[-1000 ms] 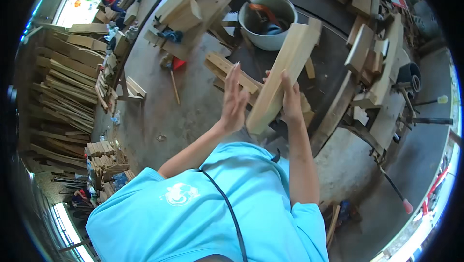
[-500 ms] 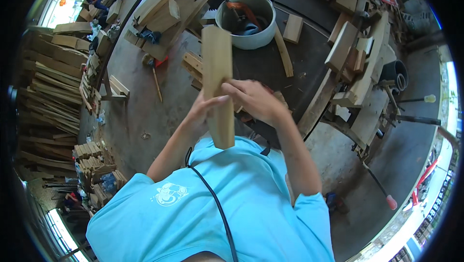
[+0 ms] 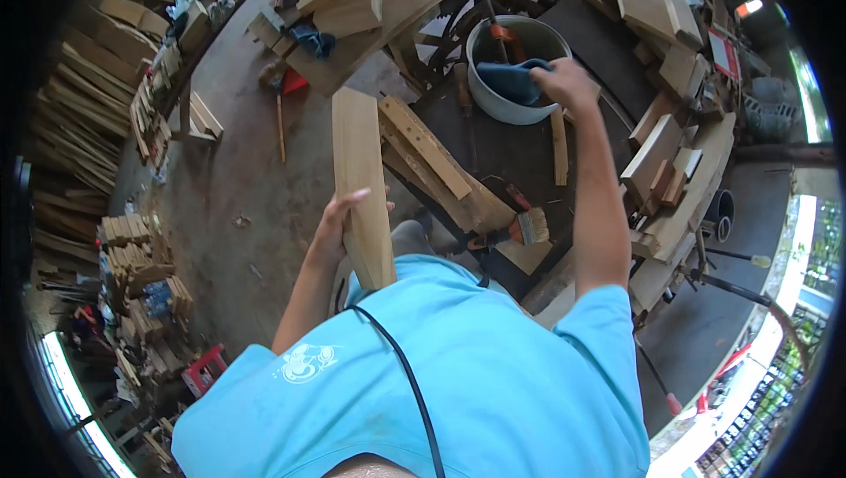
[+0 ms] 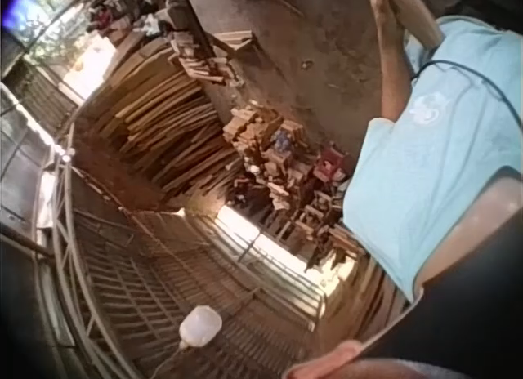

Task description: Organizing and preparing wood pieces in a workshop, including sanding a small block.

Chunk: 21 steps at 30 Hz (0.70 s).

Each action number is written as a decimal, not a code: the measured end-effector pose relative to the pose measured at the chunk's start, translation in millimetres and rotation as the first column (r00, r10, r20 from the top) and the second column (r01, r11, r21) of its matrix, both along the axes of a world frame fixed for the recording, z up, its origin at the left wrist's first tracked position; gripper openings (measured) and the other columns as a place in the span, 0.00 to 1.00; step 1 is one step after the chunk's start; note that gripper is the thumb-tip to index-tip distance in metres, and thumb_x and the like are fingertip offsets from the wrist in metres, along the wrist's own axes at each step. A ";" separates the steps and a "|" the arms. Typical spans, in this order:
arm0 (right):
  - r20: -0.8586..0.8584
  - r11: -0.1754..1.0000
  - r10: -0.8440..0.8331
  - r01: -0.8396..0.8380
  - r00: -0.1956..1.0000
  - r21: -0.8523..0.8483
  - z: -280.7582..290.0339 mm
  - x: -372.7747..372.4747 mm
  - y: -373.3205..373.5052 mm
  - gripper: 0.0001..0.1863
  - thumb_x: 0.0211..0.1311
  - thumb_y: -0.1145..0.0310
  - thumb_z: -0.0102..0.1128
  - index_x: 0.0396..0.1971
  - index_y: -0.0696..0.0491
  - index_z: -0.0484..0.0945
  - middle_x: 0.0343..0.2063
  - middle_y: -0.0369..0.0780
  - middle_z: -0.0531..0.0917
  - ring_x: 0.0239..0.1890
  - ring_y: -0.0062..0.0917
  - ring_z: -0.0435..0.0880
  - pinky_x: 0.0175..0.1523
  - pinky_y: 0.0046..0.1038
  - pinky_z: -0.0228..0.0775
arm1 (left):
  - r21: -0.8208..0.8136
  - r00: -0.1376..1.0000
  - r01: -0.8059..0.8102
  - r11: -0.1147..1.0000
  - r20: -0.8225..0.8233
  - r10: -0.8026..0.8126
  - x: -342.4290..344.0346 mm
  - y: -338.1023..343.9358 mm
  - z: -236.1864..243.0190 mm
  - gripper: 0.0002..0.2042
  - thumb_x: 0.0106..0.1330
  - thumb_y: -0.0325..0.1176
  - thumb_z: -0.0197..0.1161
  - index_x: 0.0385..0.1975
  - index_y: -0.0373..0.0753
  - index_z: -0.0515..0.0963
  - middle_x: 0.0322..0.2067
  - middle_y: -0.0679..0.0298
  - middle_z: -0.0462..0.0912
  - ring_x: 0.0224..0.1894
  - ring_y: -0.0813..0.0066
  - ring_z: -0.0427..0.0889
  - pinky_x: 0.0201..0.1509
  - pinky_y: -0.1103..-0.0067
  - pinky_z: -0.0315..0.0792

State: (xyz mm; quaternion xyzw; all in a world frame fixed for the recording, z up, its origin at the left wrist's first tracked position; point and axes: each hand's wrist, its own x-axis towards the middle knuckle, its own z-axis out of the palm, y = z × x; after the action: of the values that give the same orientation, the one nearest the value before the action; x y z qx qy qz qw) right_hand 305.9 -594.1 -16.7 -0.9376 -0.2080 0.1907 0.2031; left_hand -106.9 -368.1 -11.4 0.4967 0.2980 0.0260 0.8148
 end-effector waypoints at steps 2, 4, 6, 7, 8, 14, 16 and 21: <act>-0.009 0.978 -0.061 0.062 0.998 0.198 22.7 -2.6 -37.3 0.26 0.56 0.48 0.63 0.41 0.57 0.87 0.33 0.45 0.87 0.38 0.34 0.86 0.46 0.34 0.75 | -0.155 0.998 0.056 0.986 -0.012 -0.058 7.8 17.6 -13.3 0.34 0.71 0.58 0.57 0.62 0.32 0.69 0.45 0.53 0.83 0.46 0.67 0.87 0.48 0.72 0.84; 0.015 0.882 -0.166 0.142 0.986 0.450 53.2 -36.6 -55.0 0.24 0.58 0.49 0.62 0.41 0.56 0.86 0.34 0.42 0.86 0.40 0.28 0.84 0.48 0.31 0.74 | -0.257 0.997 0.059 0.965 0.066 -0.043 20.0 28.0 -20.4 0.33 0.74 0.60 0.51 0.63 0.34 0.70 0.46 0.53 0.84 0.46 0.68 0.87 0.48 0.72 0.84; -0.010 0.625 -0.320 0.219 0.947 0.749 91.1 -93.7 -46.7 0.20 0.59 0.53 0.60 0.38 0.56 0.83 0.42 0.44 0.84 0.46 0.27 0.83 0.53 0.31 0.75 | -0.347 0.989 0.087 0.934 0.146 -0.038 34.8 37.0 -25.8 0.33 0.77 0.61 0.46 0.65 0.36 0.70 0.48 0.54 0.85 0.46 0.69 0.87 0.48 0.72 0.84; -0.058 0.449 -0.367 0.231 0.928 0.863 103.5 -122.5 -35.5 0.18 0.60 0.55 0.59 0.37 0.56 0.81 0.46 0.45 0.84 0.49 0.27 0.82 0.54 0.31 0.75 | -0.393 0.991 0.113 0.913 0.115 -0.074 44.2 39.8 -27.7 0.32 0.78 0.61 0.44 0.66 0.38 0.69 0.49 0.55 0.85 0.47 0.69 0.87 0.49 0.72 0.84; 0.008 0.455 -0.314 0.143 0.949 0.879 102.8 -145.6 -22.6 0.15 0.60 0.58 0.59 0.34 0.56 0.79 0.51 0.46 0.82 0.52 0.27 0.82 0.57 0.32 0.74 | -0.434 0.990 0.138 0.890 0.084 -0.113 52.3 41.5 -29.1 0.32 0.79 0.60 0.42 0.68 0.39 0.68 0.51 0.56 0.84 0.48 0.68 0.87 0.50 0.72 0.84; 0.316 0.748 0.211 -0.361 0.925 0.557 51.7 -292.8 84.5 0.18 0.52 0.67 0.68 0.42 0.49 0.71 0.75 0.51 0.58 0.79 0.58 0.44 0.75 0.66 0.35 | -0.679 0.997 0.072 0.730 0.061 -0.042 105.9 -8.3 11.0 0.32 0.79 0.60 0.45 0.68 0.39 0.68 0.52 0.55 0.84 0.50 0.70 0.87 0.53 0.71 0.83; 0.420 0.850 0.149 -0.333 0.895 0.408 45.6 -288.4 94.4 0.21 0.53 0.63 0.71 0.44 0.46 0.72 0.77 0.49 0.54 0.80 0.59 0.38 0.75 0.70 0.29 | -0.615 0.985 0.170 0.770 0.089 -0.146 108.5 -11.1 17.2 0.31 0.79 0.59 0.46 0.68 0.39 0.68 0.53 0.55 0.84 0.51 0.69 0.86 0.53 0.71 0.83; 0.469 0.910 -0.261 0.052 0.844 0.412 40.5 -163.2 51.5 0.33 0.70 0.51 0.57 0.74 0.32 0.63 0.77 0.46 0.54 0.77 0.60 0.45 0.72 0.70 0.39 | -0.623 0.804 0.558 0.548 0.241 -0.544 127.5 -9.9 -1.8 0.29 0.81 0.54 0.44 0.72 0.40 0.62 0.60 0.52 0.79 0.58 0.63 0.84 0.58 0.65 0.83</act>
State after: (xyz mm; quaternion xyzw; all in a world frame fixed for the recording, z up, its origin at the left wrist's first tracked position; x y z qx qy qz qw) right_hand 142.6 -542.5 23.8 -0.9099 -0.2089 -0.1283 0.3347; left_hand 20.6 -378.0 -13.3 0.2388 0.1081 -0.3339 0.9054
